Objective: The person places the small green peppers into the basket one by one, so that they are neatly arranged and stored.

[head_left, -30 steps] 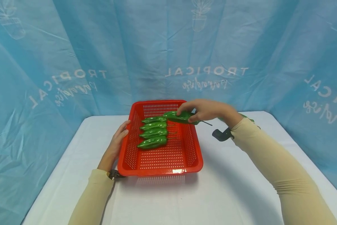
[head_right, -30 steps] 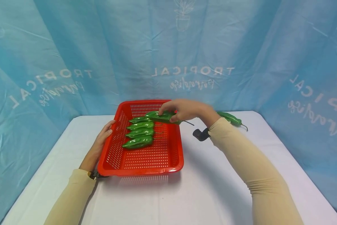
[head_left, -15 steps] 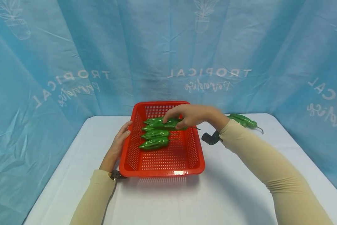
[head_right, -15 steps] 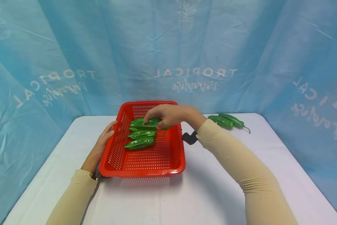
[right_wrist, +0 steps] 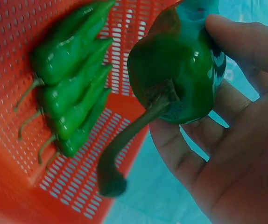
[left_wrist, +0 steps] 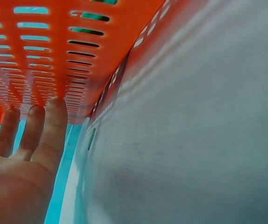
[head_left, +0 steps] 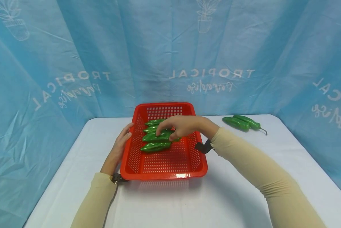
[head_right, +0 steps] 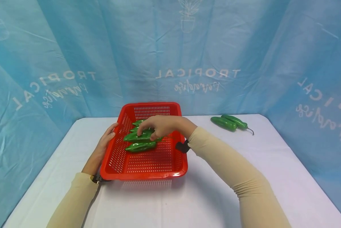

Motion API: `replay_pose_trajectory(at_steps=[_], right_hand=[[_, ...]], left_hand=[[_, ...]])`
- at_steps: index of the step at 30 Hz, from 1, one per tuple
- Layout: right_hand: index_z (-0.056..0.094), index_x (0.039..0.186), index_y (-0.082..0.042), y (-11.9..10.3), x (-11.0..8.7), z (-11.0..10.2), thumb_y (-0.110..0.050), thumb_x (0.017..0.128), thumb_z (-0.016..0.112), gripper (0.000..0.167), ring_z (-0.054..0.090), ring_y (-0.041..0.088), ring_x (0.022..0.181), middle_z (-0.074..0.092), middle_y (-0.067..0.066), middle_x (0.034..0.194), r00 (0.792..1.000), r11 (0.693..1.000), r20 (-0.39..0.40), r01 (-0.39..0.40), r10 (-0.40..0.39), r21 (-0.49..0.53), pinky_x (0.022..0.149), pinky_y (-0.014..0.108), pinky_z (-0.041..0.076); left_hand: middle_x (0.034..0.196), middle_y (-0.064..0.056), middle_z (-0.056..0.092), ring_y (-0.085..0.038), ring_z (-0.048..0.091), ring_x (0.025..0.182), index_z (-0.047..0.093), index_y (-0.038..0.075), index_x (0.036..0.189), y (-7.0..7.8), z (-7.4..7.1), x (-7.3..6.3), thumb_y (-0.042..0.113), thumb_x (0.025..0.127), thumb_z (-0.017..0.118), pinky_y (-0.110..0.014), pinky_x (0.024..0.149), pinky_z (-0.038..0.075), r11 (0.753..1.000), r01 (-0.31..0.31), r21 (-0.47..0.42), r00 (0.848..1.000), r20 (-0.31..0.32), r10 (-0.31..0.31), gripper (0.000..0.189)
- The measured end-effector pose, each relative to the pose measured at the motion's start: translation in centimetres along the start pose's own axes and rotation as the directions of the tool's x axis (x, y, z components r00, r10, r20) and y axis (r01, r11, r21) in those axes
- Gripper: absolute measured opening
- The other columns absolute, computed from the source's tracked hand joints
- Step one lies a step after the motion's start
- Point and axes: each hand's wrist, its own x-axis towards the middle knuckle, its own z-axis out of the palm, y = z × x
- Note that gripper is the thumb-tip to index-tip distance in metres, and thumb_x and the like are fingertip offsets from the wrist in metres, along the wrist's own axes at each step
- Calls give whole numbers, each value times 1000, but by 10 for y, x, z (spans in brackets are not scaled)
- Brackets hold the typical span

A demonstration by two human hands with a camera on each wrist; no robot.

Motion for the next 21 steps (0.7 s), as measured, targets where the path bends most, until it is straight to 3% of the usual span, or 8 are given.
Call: replay_pose_trajectory(at_steps=[15, 21], right_hand=[[64, 126, -29, 10, 21, 23, -7, 90, 66, 42, 52, 16, 128, 60, -6, 134, 998, 999, 56, -30, 28, 43, 110, 38, 46], [64, 125, -28, 20, 32, 33, -4, 91, 65, 42, 49, 15, 133, 58, -6, 137, 995, 993, 91, -39, 29, 115, 113, 37, 45]], left_hand=[[147, -3, 38, -12, 61, 116, 24, 21, 156, 1, -3, 0, 28, 106, 36, -28, 88, 60, 1000, -2, -9, 1000, -2, 2, 52], [147, -4, 39, -12, 62, 117, 24, 21, 156, -1, -1, 0, 29, 106, 37, -28, 87, 60, 1000, -6, 11, 1000, 6, 6, 53]])
